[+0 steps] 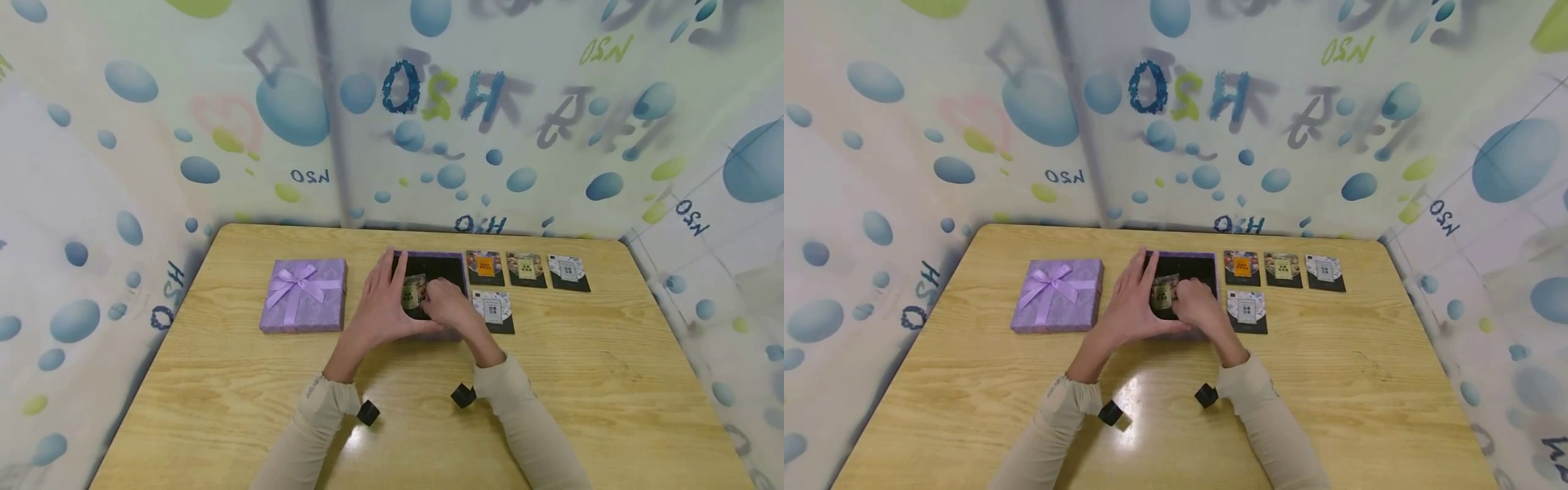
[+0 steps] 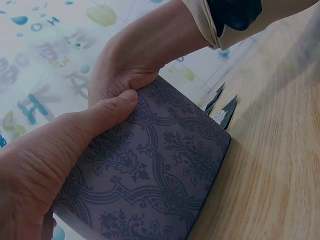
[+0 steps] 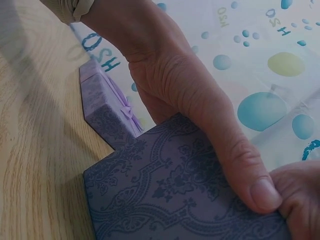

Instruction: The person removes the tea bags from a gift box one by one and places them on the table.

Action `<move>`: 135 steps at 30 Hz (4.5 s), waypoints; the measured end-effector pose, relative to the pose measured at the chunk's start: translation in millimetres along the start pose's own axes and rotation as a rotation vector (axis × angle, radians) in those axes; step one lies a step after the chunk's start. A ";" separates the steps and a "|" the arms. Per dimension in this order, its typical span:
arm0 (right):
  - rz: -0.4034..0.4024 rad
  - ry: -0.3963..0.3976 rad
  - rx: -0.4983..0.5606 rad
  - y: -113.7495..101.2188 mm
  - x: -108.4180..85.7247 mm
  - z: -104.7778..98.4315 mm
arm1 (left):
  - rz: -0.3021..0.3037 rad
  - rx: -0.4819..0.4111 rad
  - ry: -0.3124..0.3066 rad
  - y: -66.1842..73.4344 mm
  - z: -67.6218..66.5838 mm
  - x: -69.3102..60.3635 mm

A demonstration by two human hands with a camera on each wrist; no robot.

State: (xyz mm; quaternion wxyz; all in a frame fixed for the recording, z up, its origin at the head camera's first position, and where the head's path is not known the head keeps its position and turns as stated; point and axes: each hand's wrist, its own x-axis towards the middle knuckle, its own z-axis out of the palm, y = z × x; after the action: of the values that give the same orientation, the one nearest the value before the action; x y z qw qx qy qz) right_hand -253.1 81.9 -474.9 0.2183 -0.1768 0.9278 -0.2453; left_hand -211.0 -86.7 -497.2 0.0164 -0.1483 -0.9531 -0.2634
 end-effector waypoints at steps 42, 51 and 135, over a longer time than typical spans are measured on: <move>-0.104 0.244 -0.026 -3.7 -4.7 -1.3 | 0.000 -0.005 0.002 -2.2 0.9 0.8; -0.165 0.411 -0.061 -5.0 -16.2 -5.1 | -0.002 0.014 0.003 -2.0 1.2 1.0; -0.164 0.240 0.149 88.3 -87.5 -66.0 | -0.039 -0.019 -0.006 1.0 1.6 -0.1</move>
State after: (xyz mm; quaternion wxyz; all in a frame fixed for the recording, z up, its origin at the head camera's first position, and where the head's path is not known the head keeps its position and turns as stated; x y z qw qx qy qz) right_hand -231.4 217.1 -442.3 0.0974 -0.2047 0.9089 -0.3499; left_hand -210.5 -85.0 -498.1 0.0070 -0.1308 -0.9532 -0.2724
